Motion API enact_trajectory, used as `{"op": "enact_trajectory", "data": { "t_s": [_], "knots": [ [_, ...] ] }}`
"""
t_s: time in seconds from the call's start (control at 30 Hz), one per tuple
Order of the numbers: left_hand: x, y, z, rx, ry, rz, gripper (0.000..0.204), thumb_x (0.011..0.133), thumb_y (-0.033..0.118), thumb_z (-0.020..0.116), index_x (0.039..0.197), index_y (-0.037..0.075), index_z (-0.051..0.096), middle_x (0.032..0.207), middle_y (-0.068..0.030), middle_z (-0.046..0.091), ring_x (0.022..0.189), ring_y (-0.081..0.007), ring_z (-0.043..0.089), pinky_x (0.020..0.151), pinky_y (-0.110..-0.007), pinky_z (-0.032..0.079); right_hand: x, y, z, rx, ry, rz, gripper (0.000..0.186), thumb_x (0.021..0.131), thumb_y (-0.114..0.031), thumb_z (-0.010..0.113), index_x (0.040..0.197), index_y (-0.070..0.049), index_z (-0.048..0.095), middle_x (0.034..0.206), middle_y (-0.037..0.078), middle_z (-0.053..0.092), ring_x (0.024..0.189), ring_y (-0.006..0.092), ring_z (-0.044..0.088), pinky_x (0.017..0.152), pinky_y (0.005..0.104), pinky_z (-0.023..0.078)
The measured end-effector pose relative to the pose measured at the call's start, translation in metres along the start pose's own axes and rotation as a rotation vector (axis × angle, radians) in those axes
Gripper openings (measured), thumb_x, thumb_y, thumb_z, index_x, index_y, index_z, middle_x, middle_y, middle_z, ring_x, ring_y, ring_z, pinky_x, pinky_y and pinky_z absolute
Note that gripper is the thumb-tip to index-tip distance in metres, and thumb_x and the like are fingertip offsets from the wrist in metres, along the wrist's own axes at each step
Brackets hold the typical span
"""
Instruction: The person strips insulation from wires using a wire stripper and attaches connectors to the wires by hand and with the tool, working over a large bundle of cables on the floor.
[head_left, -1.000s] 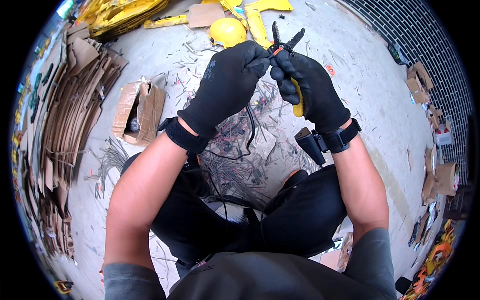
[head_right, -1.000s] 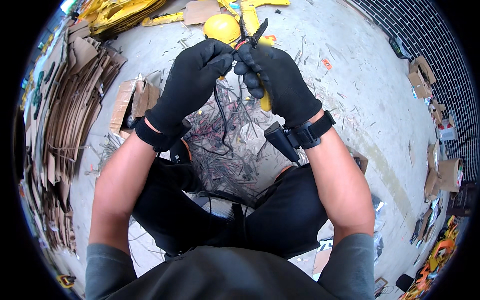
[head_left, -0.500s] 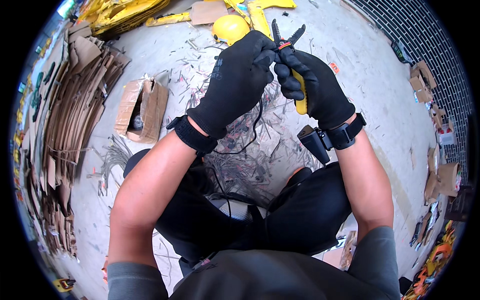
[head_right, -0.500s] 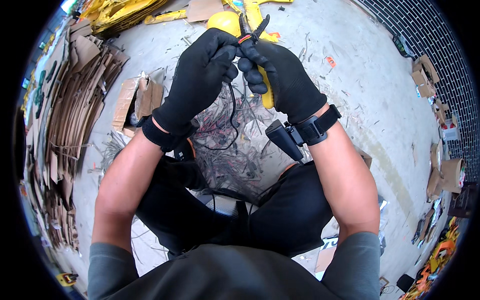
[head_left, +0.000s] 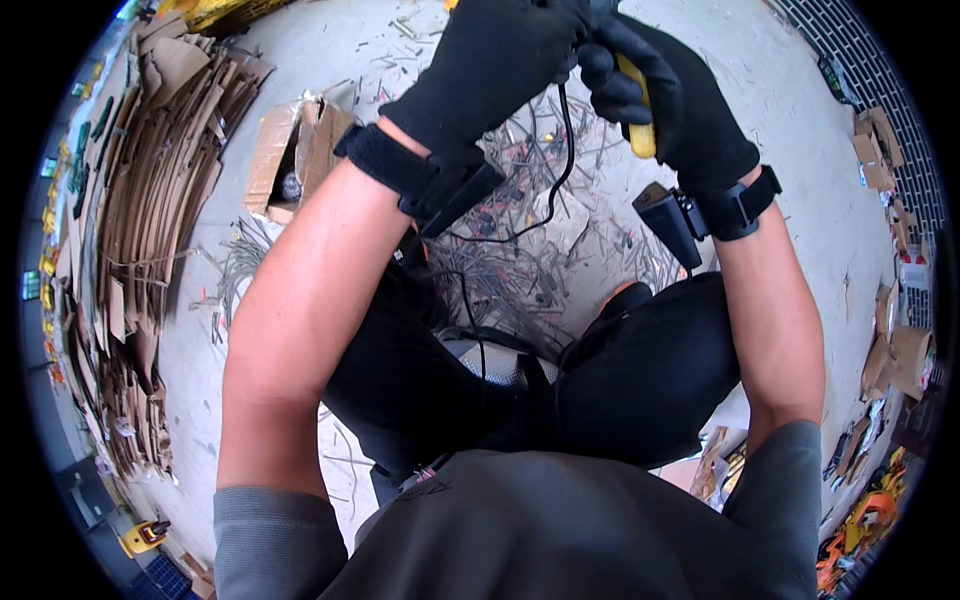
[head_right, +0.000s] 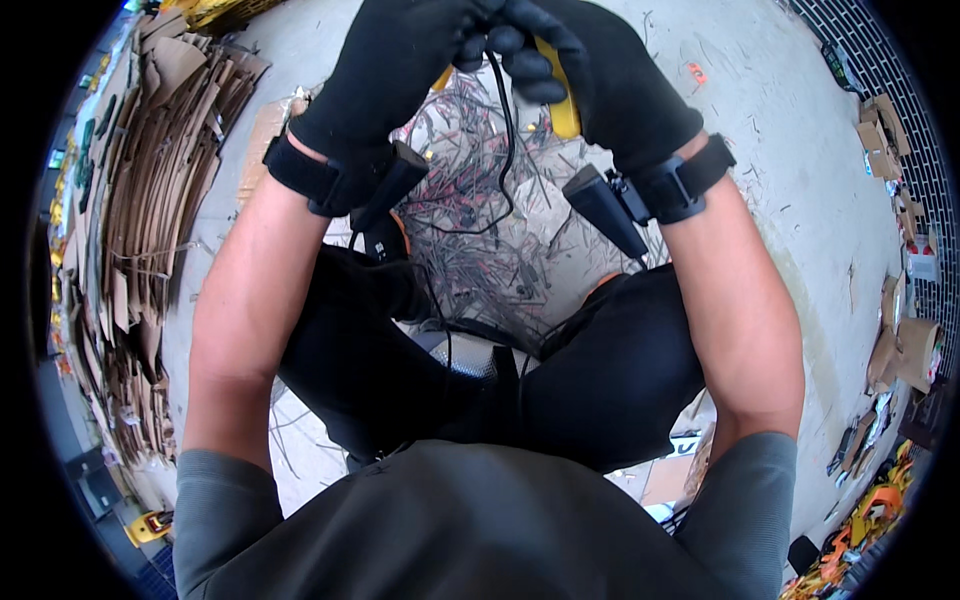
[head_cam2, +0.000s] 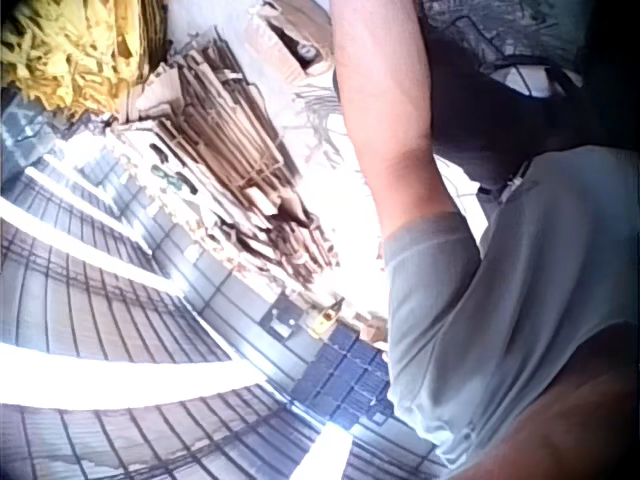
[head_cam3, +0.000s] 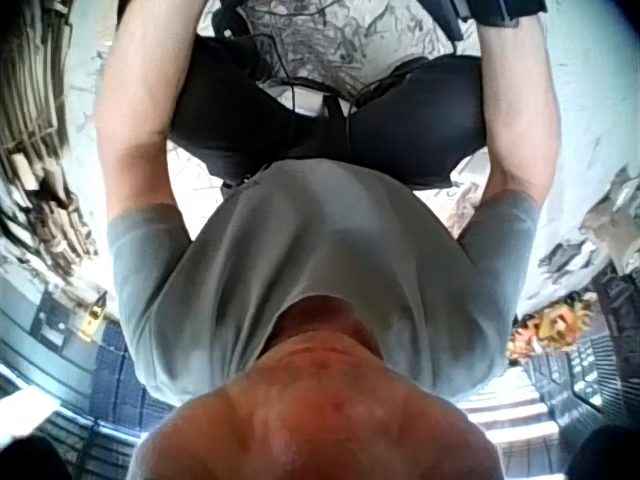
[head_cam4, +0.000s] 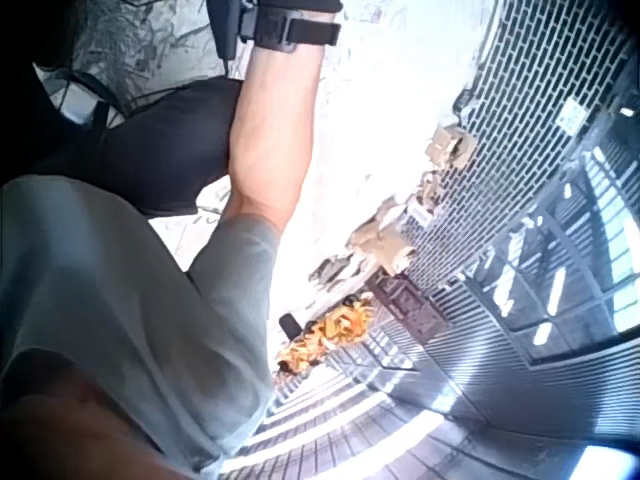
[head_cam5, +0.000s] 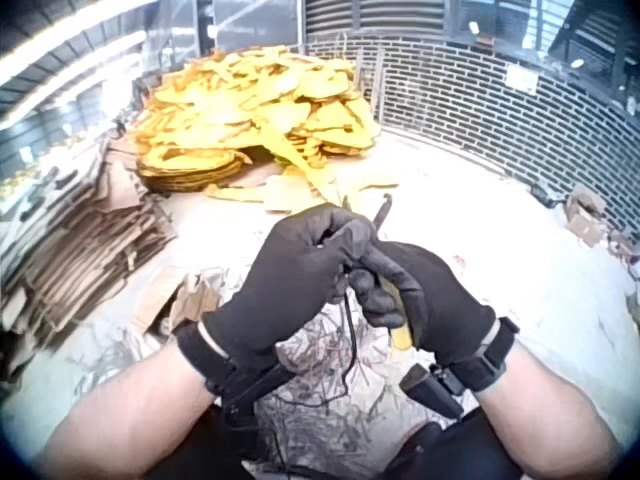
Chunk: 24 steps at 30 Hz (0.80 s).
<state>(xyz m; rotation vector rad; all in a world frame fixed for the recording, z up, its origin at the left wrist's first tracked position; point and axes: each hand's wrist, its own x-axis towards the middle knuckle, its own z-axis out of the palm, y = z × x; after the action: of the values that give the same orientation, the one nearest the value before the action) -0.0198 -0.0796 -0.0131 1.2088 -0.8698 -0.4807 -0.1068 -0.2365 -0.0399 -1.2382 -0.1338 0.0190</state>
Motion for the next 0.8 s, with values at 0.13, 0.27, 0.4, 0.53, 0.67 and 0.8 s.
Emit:
{"op": "enact_trajectory", "data": {
  "t_s": [0.13, 0.27, 0.4, 0.53, 0.67, 0.8],
  "knots": [
    [0.002, -0.012, -0.015, -0.025, 0.068, -0.087, 0.020, 0.100, 0.015, 0.050, 0.090, 0.001, 0.061, 0.078, -0.0090, 0.068, 0.059, -0.0094, 0.057, 0.053, -0.022, 0.046, 0.010, -0.008, 0.019, 0.057, 0.126, 0.149, 0.027, 0.104, -0.030, 0.051, 0.099, -0.005, 0.060, 0.077, -0.002, 0.053, 0.054, 0.0030, 0.042, 0.044, 0.0172, 0.033],
    [0.007, -0.020, -0.020, 0.040, 0.102, -0.073, 0.019, 0.099, 0.012, 0.050, 0.088, 0.001, 0.061, 0.076, -0.0098, 0.068, 0.055, -0.0102, 0.056, 0.051, -0.023, 0.046, 0.016, -0.006, 0.021, -0.081, 0.187, 0.157, 0.031, 0.103, -0.033, 0.052, 0.094, -0.005, 0.062, 0.074, -0.003, 0.054, 0.052, 0.0025, 0.041, 0.043, 0.0178, 0.031],
    [0.012, -0.018, -0.022, 0.219, 0.111, -0.010, 0.023, 0.100, 0.015, 0.050, 0.084, 0.002, 0.059, 0.073, -0.0081, 0.067, 0.054, -0.0100, 0.055, 0.051, -0.023, 0.046, 0.017, 0.000, 0.021, -0.139, 0.170, 0.087, 0.032, 0.104, -0.034, 0.050, 0.096, -0.005, 0.061, 0.075, -0.002, 0.054, 0.055, 0.0038, 0.043, 0.045, 0.0188, 0.033],
    [0.004, -0.020, -0.017, 0.088, 0.057, -0.012, 0.024, 0.101, 0.014, 0.049, 0.084, 0.001, 0.060, 0.071, -0.0067, 0.065, 0.057, -0.0100, 0.056, 0.052, -0.024, 0.047, 0.014, 0.008, 0.023, 0.058, 0.154, 0.132, 0.031, 0.105, -0.036, 0.048, 0.106, -0.006, 0.057, 0.080, 0.000, 0.054, 0.057, 0.0051, 0.044, 0.045, 0.0191, 0.033],
    [0.005, -0.026, -0.018, 0.182, 0.056, 0.042, 0.028, 0.101, 0.013, 0.047, 0.082, -0.001, 0.062, 0.070, -0.0066, 0.064, 0.059, -0.0104, 0.057, 0.054, -0.025, 0.047, 0.015, 0.005, 0.010, 0.255, 0.045, 0.165, 0.029, 0.107, -0.034, 0.043, 0.110, -0.007, 0.054, 0.081, 0.002, 0.054, 0.054, 0.0052, 0.039, 0.043, 0.0188, 0.030],
    [0.006, -0.029, -0.021, 0.207, 0.036, 0.094, 0.029, 0.100, 0.012, 0.049, 0.079, -0.001, 0.062, 0.069, -0.0067, 0.064, 0.059, -0.0119, 0.058, 0.054, -0.026, 0.047, 0.016, 0.003, 0.001, 0.318, -0.052, 0.211, 0.027, 0.107, -0.030, 0.044, 0.105, -0.006, 0.056, 0.079, -0.001, 0.053, 0.049, 0.0023, 0.034, 0.041, 0.0171, 0.028]
  ]
}}
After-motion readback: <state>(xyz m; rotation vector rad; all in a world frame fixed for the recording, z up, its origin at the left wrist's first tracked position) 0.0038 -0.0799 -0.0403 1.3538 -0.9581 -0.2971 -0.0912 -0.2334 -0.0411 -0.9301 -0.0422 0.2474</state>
